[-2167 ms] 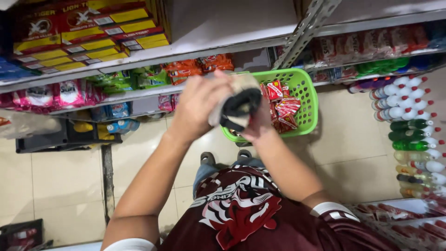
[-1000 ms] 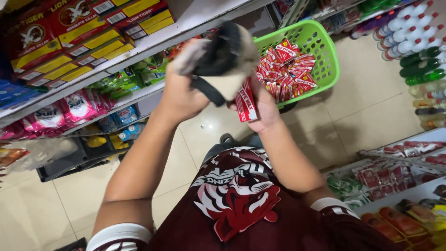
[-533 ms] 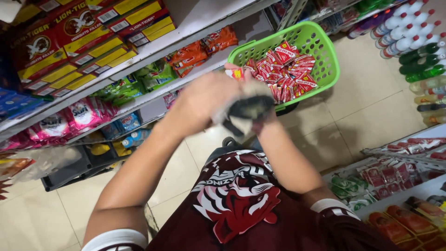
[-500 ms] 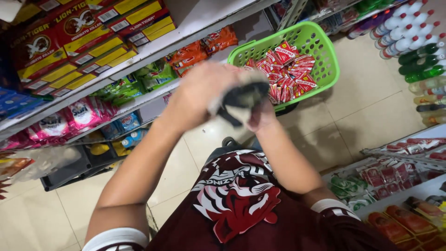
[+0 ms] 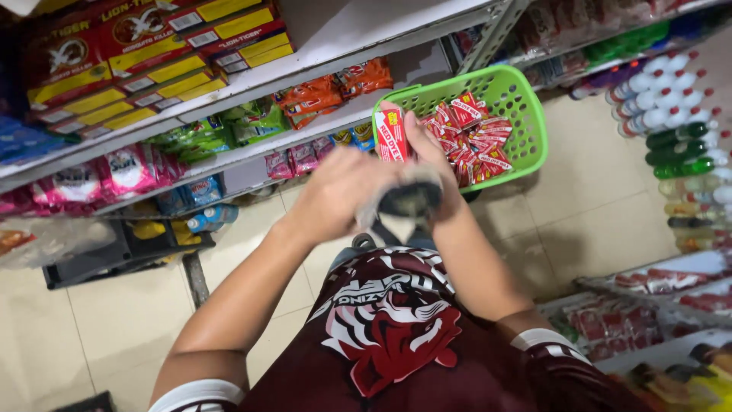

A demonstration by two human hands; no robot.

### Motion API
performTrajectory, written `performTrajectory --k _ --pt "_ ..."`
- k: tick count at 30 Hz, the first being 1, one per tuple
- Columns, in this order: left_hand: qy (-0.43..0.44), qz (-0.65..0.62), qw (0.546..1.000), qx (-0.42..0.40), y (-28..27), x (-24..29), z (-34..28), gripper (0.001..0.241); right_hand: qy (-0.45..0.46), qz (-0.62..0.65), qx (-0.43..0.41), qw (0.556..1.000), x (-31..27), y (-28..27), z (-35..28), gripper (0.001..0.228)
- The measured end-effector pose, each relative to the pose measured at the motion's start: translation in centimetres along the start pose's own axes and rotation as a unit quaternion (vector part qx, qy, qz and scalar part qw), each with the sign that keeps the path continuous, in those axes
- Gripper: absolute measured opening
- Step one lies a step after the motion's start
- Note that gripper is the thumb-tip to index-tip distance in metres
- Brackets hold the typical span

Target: The recorder is taking small red boxes of wax from a basket and placing them onto a shelf in a store.

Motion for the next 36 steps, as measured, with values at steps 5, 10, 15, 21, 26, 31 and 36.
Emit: performTrajectory --k 5,10,15,21,26,31,36 --pt "-0.214 -0.038 0.957 0.192 0.2 -1.2 3.0 0.052 0.001 0.062 0.108 0.992 2.3 -3.9 0.6 0.026" --pt "-0.225 -0.084 0.949 0.204 2.9 -2.2 3.4 0.046 0.017 0.049 0.094 0.994 -2.2 -4.8 0.8 0.025" --pt "-0.173 -0.035 0.975 0.135 6.7 -2.7 1.0 0.040 0.052 0.027 0.079 0.995 -5.4 -5.7 1.0 0.050" --pt "-0.310 -0.076 0.869 0.377 9.0 -2.3 3.8 0.068 0.011 -0.043 0.038 0.998 -5.6 -7.8 -0.1 0.054" --pt "-0.367 -0.279 0.790 0.405 9.2 -3.0 3.3 0.069 -0.023 -0.096 -0.002 0.995 -6.5 -9.6 -1.4 0.058" --pt "-0.382 -0.265 0.761 0.452 9.7 -3.4 4.0 0.044 0.009 -0.053 -0.017 0.998 -4.8 -11.2 -0.8 0.065" --pt "-0.387 -0.126 0.789 0.459 10.5 -3.1 6.1 0.058 0.061 0.094 -0.058 0.992 -7.0 -8.5 -1.7 0.066"
Point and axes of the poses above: each hand's wrist, its own z-axis towards the middle knuckle, its own y-axis out of the palm, x = y × z, the point moved 1 cm from there along z, towards the middle knuckle, and after that the axes turned 14 degrees about -z, right-handed, at the moved point
